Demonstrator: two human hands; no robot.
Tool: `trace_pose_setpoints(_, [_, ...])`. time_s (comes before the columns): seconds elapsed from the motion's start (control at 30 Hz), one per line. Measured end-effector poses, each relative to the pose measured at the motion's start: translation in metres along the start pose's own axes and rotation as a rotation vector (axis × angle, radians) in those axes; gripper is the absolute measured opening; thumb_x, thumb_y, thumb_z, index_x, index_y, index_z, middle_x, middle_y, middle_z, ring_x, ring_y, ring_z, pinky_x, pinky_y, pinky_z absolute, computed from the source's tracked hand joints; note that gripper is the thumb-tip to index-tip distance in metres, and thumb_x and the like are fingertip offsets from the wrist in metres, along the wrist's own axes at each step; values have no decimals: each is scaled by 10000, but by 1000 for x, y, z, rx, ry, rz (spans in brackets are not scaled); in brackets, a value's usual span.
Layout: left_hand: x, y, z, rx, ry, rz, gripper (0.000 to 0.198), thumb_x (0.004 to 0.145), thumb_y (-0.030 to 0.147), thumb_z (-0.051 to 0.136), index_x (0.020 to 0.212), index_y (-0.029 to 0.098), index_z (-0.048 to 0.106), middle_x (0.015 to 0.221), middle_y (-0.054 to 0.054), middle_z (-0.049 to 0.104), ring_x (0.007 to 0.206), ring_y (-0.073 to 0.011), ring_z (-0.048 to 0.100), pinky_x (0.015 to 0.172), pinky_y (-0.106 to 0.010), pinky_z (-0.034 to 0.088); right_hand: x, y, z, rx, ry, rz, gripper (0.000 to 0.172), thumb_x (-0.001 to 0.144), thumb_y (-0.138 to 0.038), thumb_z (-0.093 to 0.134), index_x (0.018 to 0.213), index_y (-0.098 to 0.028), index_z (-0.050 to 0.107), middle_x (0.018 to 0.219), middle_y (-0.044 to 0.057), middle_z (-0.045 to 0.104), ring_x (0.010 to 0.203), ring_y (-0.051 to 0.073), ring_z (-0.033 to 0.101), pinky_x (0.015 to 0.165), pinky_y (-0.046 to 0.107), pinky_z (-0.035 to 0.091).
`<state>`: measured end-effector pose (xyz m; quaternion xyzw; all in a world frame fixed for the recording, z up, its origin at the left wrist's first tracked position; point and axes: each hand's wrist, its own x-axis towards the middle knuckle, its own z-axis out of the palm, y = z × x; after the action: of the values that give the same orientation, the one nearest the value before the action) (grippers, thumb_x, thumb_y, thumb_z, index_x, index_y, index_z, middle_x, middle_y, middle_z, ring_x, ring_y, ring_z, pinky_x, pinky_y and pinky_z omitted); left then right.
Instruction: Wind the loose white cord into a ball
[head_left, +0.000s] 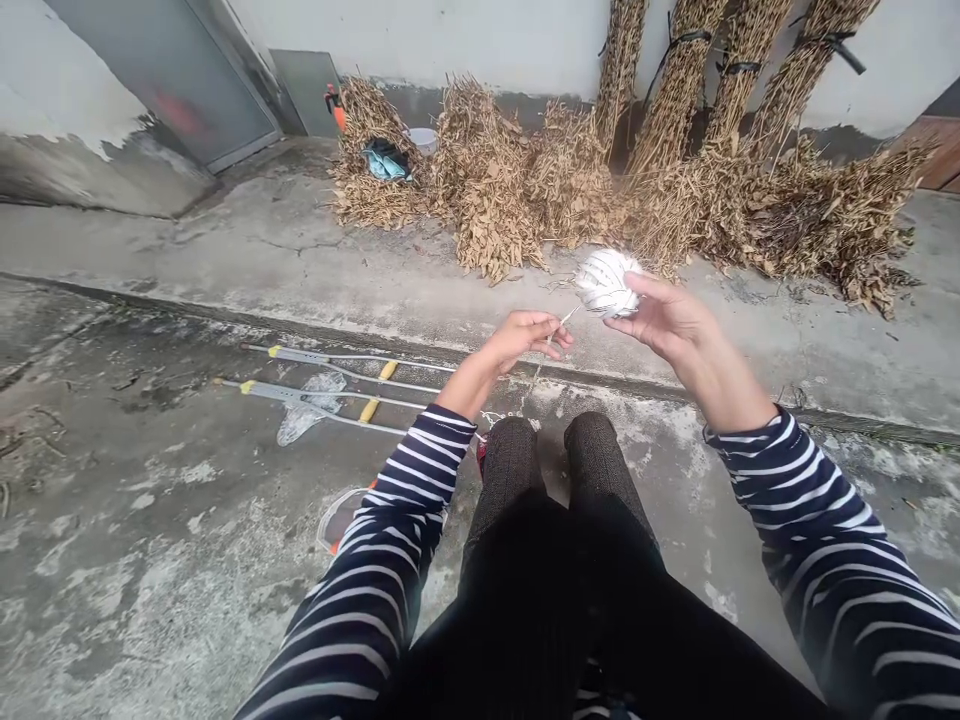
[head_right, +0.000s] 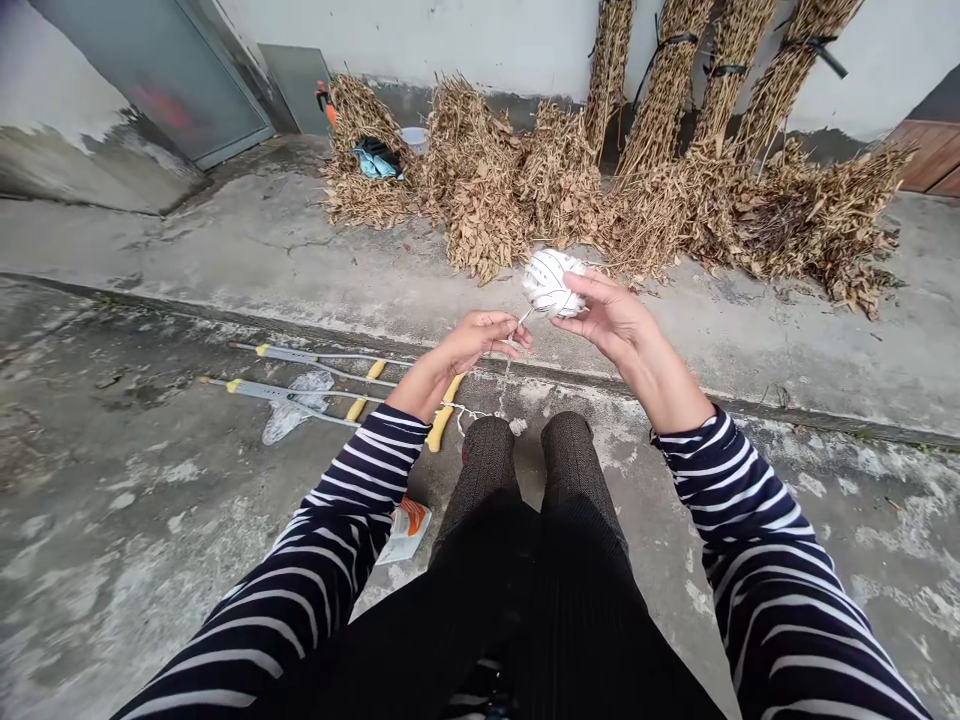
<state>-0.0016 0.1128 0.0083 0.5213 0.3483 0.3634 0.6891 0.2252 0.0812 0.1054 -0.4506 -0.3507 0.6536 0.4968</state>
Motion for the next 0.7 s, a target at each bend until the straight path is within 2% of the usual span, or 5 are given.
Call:
trace_pose_setpoints(0.13, [-2, -11, 9, -178, -174, -68, 406, 775, 446, 899, 837, 99, 697, 780, -102, 759, 582, -118, 666, 556, -230, 534, -3, -4, 4, -28, -82, -17, 299, 727, -200, 878, 988, -206, 733, 1093, 53, 773, 928, 184, 739, 711, 285, 669])
trace_pose_setpoints(0.3, [0, -31, 32, -299, -195, -119, 440, 730, 447, 925, 929, 126, 699, 639, -22, 686, 416, -48, 496, 403, -171, 345, -8, -5, 6, -73, -129, -69, 351, 679, -207, 894, 1003, -196, 757, 1081, 66, 775, 992, 225, 749, 814, 363, 665])
trace_pose_setpoints(0.43, [7, -34, 44, -187, 107, -4, 410, 729, 387, 919, 966, 120, 718, 923, -100, 789, 745, -154, 724, 548, -207, 536, -10, -1, 7, -88, -155, -67, 388, 645, -206, 914, 997, -200, 752, 994, 54, 786, 954, 237, 753, 871, 434, 670])
trace_pose_setpoints(0.57, [13, -26, 54, -110, 339, 277, 408, 744, 262, 880, 1108, 170, 720, 1186, -84, 790, 1073, -198, 728, 814, -266, 620, -5, 7, 8, -59, -94, -77, 391, 655, -203, 913, 1009, -211, 747, 1064, 51, 790, 980, 212, 747, 880, 394, 668])
trace_pose_setpoints(0.7, [16, -19, 65, -7, 442, 317, 129, 792, 179, 786, 895, 150, 714, 849, -38, 783, 834, -164, 732, 748, -258, 577, -1, 13, 13, -56, -115, -74, 387, 655, -204, 912, 1008, -212, 754, 1071, 61, 790, 1008, 227, 747, 874, 407, 668])
